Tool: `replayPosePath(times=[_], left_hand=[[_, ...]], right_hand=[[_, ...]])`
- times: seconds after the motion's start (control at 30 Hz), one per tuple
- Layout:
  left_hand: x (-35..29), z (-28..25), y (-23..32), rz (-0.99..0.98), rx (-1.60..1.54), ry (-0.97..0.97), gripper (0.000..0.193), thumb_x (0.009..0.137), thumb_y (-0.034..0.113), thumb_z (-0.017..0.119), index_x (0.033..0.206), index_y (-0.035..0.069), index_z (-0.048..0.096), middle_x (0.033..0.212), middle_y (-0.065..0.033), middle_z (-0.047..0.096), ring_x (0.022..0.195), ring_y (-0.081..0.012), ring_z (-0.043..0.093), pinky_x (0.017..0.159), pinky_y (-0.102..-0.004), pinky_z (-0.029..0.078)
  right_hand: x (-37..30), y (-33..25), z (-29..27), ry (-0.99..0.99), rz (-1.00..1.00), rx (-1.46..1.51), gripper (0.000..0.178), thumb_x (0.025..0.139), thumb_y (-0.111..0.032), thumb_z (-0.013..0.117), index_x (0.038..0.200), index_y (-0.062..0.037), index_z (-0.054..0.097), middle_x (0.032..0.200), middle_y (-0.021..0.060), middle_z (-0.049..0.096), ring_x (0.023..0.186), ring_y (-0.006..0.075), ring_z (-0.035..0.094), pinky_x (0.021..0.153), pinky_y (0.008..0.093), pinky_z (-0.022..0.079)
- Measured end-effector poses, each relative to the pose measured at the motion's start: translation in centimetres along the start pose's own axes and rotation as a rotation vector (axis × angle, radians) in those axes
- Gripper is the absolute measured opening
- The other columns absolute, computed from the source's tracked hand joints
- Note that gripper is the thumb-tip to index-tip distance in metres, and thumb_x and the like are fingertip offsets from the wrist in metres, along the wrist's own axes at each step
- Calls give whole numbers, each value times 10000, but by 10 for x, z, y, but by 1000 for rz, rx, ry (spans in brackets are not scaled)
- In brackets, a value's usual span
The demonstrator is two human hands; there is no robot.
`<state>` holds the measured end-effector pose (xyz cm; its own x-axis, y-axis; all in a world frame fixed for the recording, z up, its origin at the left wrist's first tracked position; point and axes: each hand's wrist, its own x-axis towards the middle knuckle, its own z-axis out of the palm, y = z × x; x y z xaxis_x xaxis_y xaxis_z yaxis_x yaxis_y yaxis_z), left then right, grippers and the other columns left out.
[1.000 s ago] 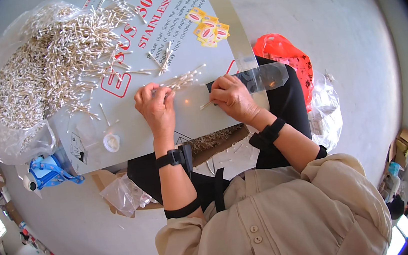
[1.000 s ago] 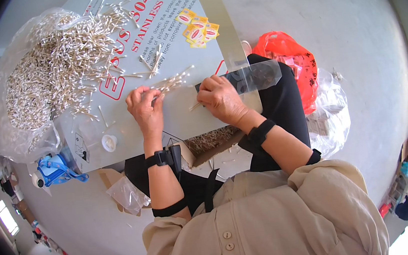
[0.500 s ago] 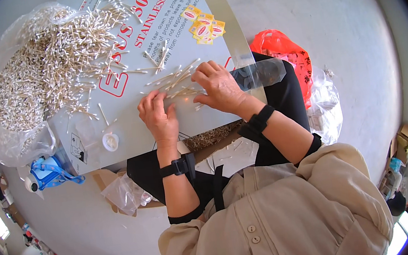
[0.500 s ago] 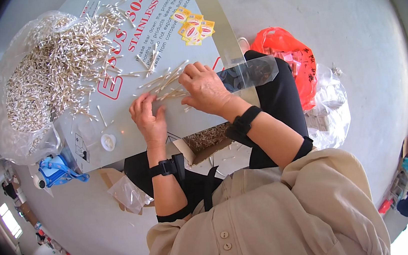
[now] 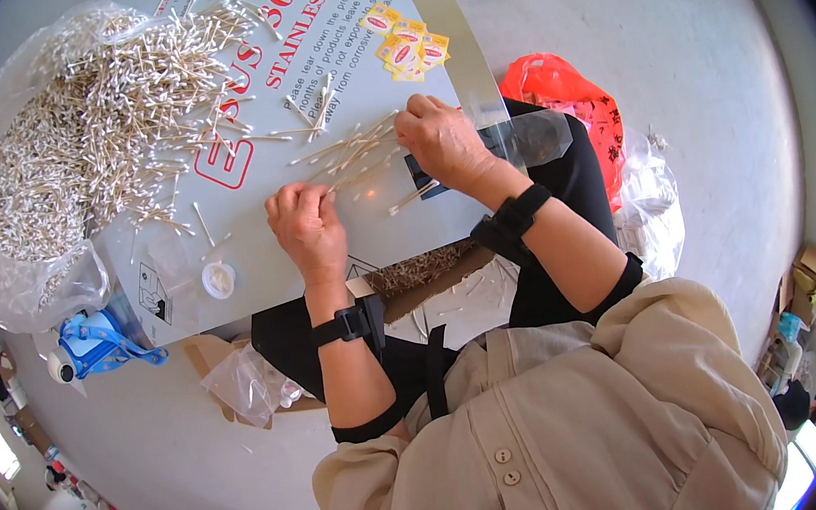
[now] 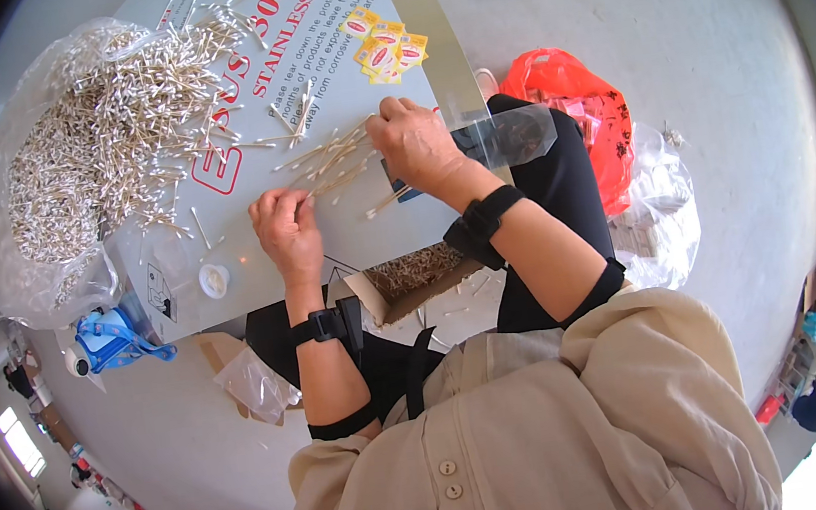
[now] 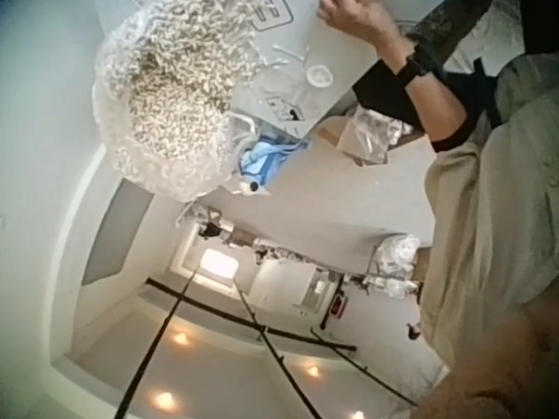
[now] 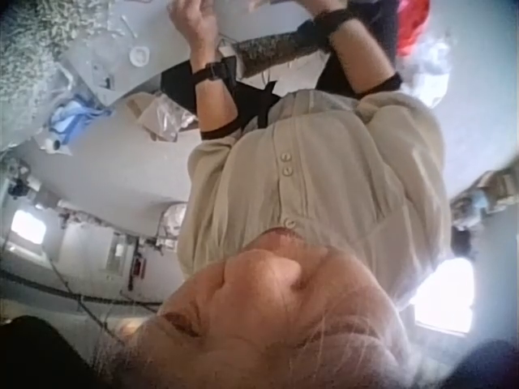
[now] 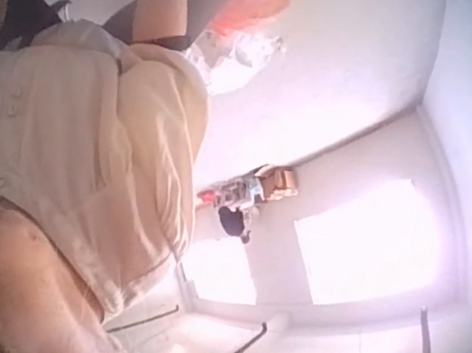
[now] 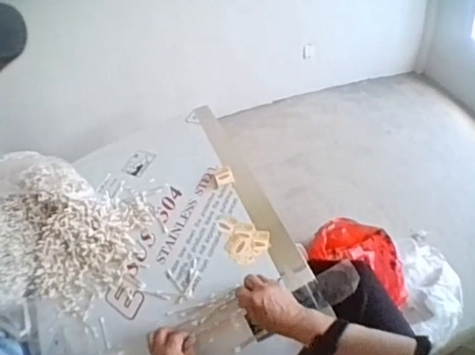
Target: Packing cotton swabs into plastic bags and applying labels to the packaging.
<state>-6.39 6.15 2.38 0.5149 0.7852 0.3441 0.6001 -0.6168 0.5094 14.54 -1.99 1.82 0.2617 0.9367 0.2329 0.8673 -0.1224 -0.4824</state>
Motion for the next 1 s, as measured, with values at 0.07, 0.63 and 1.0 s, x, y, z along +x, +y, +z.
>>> replayPosePath(times=[0.07, 0.63, 1.0], left_hand=[[-3, 0, -3, -19, -16, 11, 176, 684, -25, 732, 813, 76, 670, 887, -47, 591, 920, -278, 536, 826, -395, 459], [-20, -7, 21, 2, -142, -16, 200, 678, -54, 731, 834, 61, 682, 856, -58, 599, 883, -276, 547, 768, -378, 484], [-23, 12, 33, -46, -13, -25, 215, 718, -29, 703, 908, 60, 651, 844, -74, 599, 864, -305, 552, 790, -409, 472]], right_hand=[[-1, 4, -3, -11, 9, -27, 84, 761, -70, 653, 781, -43, 576, 849, 109, 563, 861, 306, 611, 696, 411, 535], [-53, -11, -33, -138, -4, 375, 195, 725, -43, 731, 889, -56, 626, 906, 87, 557, 848, 308, 607, 749, 388, 517], [-61, -13, -27, -126, 2, 377, 184, 698, -87, 716, 846, -70, 608, 883, 96, 548, 871, 312, 602, 755, 413, 516]])
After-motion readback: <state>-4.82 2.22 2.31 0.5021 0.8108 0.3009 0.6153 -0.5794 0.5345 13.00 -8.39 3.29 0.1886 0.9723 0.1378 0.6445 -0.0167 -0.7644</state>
